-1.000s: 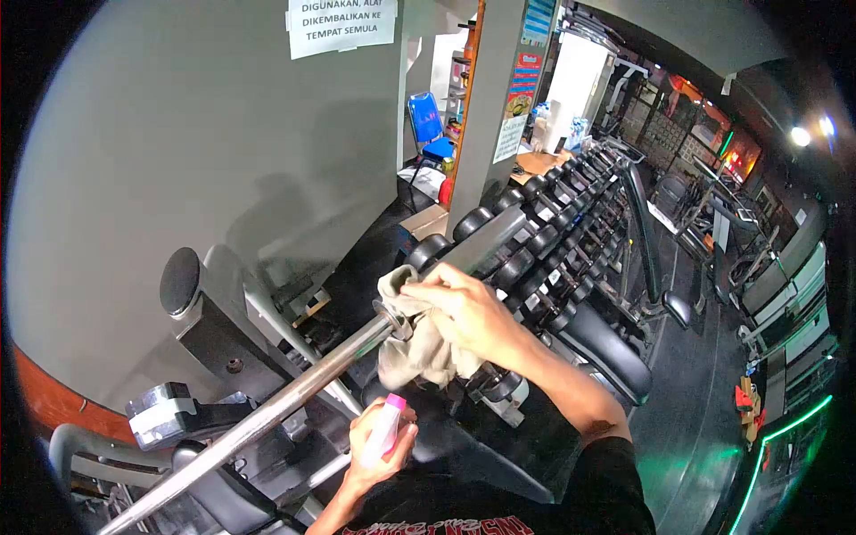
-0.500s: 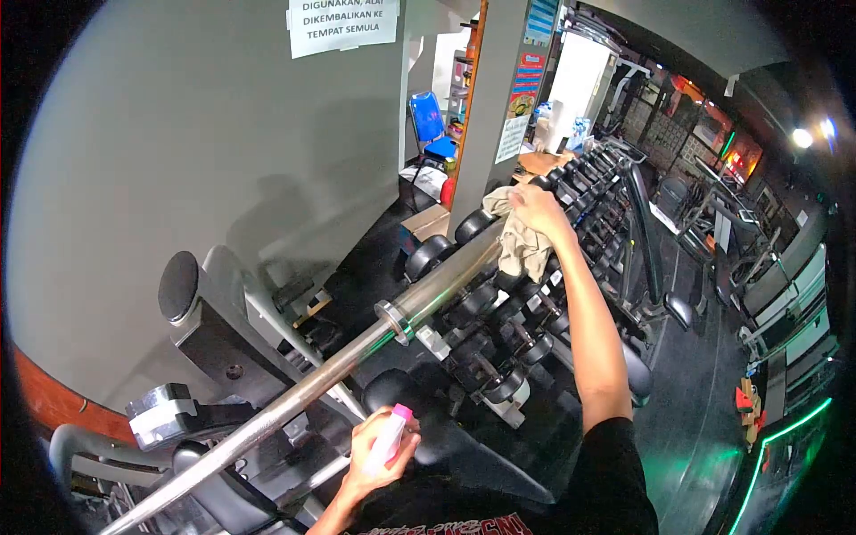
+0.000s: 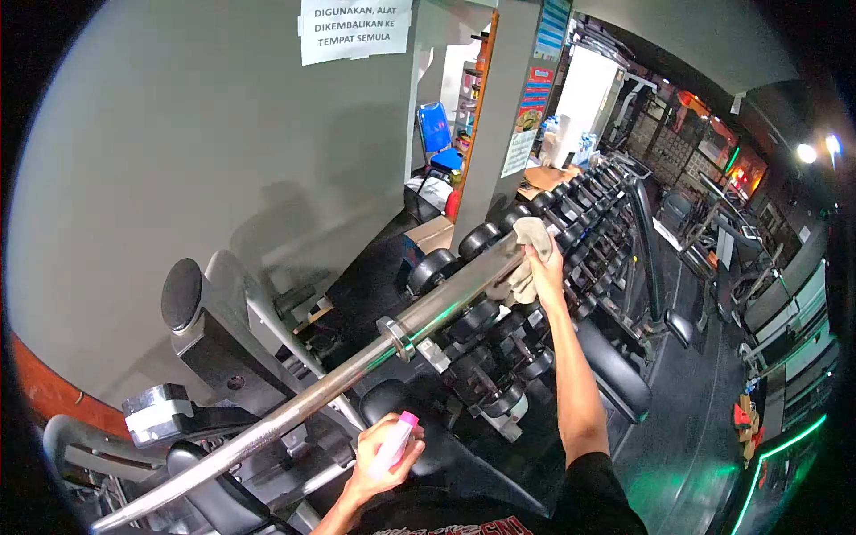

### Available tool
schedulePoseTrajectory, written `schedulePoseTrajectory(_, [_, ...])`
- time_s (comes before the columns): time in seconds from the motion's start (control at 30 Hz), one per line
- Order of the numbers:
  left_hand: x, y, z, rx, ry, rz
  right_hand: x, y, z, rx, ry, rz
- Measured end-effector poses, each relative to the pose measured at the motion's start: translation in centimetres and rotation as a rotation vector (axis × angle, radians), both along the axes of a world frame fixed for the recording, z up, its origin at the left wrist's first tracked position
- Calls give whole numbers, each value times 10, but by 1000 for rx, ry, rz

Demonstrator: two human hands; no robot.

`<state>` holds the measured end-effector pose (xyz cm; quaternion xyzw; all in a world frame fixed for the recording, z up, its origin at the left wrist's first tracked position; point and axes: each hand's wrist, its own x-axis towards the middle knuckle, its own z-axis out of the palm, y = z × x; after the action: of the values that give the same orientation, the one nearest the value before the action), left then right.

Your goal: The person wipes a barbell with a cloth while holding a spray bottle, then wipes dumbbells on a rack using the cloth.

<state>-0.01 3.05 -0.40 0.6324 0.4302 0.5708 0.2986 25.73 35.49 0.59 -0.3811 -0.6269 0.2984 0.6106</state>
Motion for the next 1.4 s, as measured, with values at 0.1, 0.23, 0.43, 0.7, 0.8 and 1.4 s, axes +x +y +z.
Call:
schedulePoseTrajectory(0.1, [-5,0,2,-5,12,-66,-4,-20,14,43,-190,-191])
schedulePoseTrajectory(0.23, [-3,-2,10,-52,-40,-70,-27,-50,35,210,-601,-468])
schedulePoseTrajectory(0.43, [-4,-2,13,-17,48,-54,-108,-159,54,323,-629,8])
schedulePoseTrajectory(0.7, [-12,-12,13,-110,-6,-32,-64,-94,62,-102,-464,-198])
schedulePoseTrajectory(0.8, [-15,-16,11,-14,47,-16,-50,-65,53,238,-559,-463])
schedulePoseTrajectory(1.4, [-9,-21,12,-109,-70,1,-46,-82,59,200,-681,-367])
